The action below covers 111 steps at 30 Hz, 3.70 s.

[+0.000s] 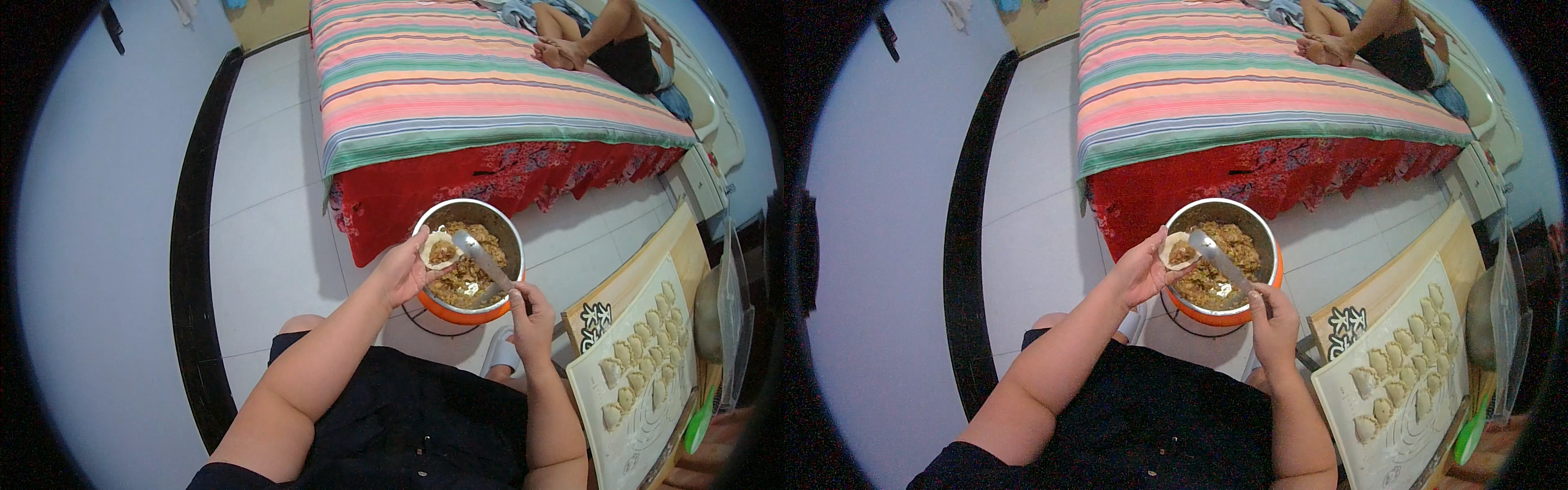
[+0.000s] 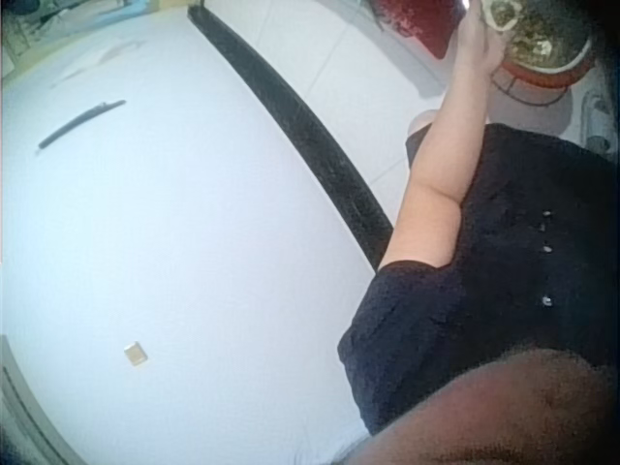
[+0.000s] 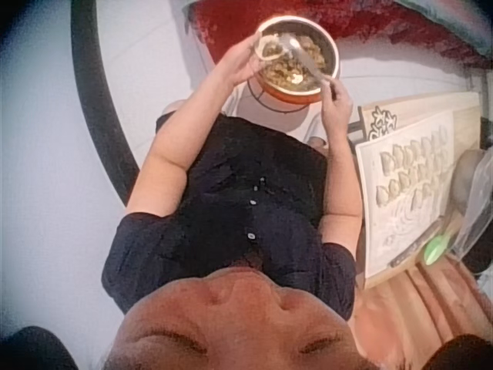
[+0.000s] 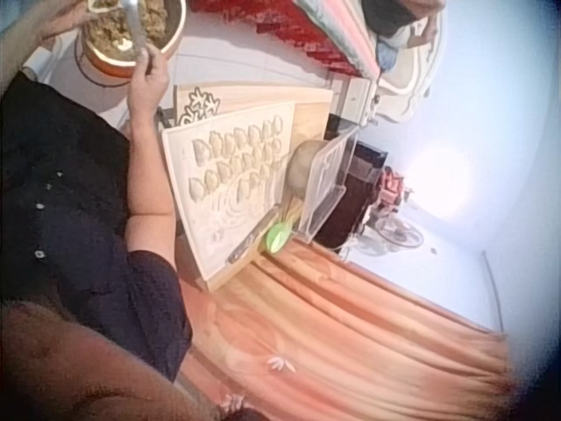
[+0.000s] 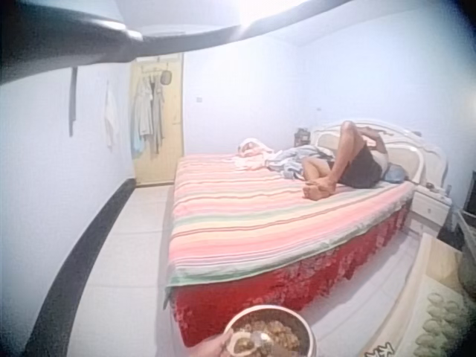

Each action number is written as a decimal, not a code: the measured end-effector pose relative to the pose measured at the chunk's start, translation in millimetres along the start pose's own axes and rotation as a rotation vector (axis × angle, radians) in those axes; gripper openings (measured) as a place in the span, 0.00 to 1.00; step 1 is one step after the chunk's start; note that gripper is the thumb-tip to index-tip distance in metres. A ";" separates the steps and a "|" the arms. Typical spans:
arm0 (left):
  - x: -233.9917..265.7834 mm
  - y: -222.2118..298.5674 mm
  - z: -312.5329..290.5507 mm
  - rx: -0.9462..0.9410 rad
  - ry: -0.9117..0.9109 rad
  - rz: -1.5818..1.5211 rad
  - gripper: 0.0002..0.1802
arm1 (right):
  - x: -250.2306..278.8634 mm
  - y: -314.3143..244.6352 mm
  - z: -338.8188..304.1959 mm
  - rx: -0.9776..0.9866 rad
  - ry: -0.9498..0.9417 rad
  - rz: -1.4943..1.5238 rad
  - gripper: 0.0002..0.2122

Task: The person sits on the floor and makes dumplings by hand. They scoop a meat filling from a bowl using a spoon, place it onto a round dough wrapper, and fold the edges to seal the dumpling. The finished dumplings are placed on a white tray next to the work area.

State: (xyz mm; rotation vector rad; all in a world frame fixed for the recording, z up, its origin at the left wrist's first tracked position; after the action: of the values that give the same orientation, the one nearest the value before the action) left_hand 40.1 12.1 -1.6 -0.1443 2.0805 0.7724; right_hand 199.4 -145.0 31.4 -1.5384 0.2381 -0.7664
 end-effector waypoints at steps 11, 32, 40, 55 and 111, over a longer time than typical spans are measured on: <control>-0.5 1.4 0.1 -0.016 -0.014 -0.005 0.22 | -2.0 -0.9 -3.4 0.132 0.074 -0.079 0.06; 5.8 0.6 1.5 -0.068 0.054 0.004 0.23 | -1.5 22.8 6.1 -0.064 0.029 0.008 0.09; 12.6 4.8 6.3 -0.136 0.084 -0.024 0.22 | -7.4 38.2 10.2 -0.027 -0.112 -0.579 0.10; -41.9 -25.7 -23.2 -0.004 -0.266 -0.135 0.32 | -28.7 -33.1 -15.0 0.876 0.069 -0.617 0.16; -44.0 -33.4 -34.4 0.223 -0.255 0.503 0.20 | -20.1 -44.0 -18.6 0.963 0.002 -0.525 0.09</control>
State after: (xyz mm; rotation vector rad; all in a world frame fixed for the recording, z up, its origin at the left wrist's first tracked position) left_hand 54.7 -42.2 31.2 0.5909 1.9558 0.7939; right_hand 160.4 -142.1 65.4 -0.6639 -0.5034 -1.0761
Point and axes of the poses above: each hand's wrist, its own z-axis towards the middle knuckle, its own x-axis out of the back of the hand, y = z × x, the point moved 4 cm from there along z, towards the middle knuckle, and after that the axes turned 3 degrees about y, right-handed, at the moved point
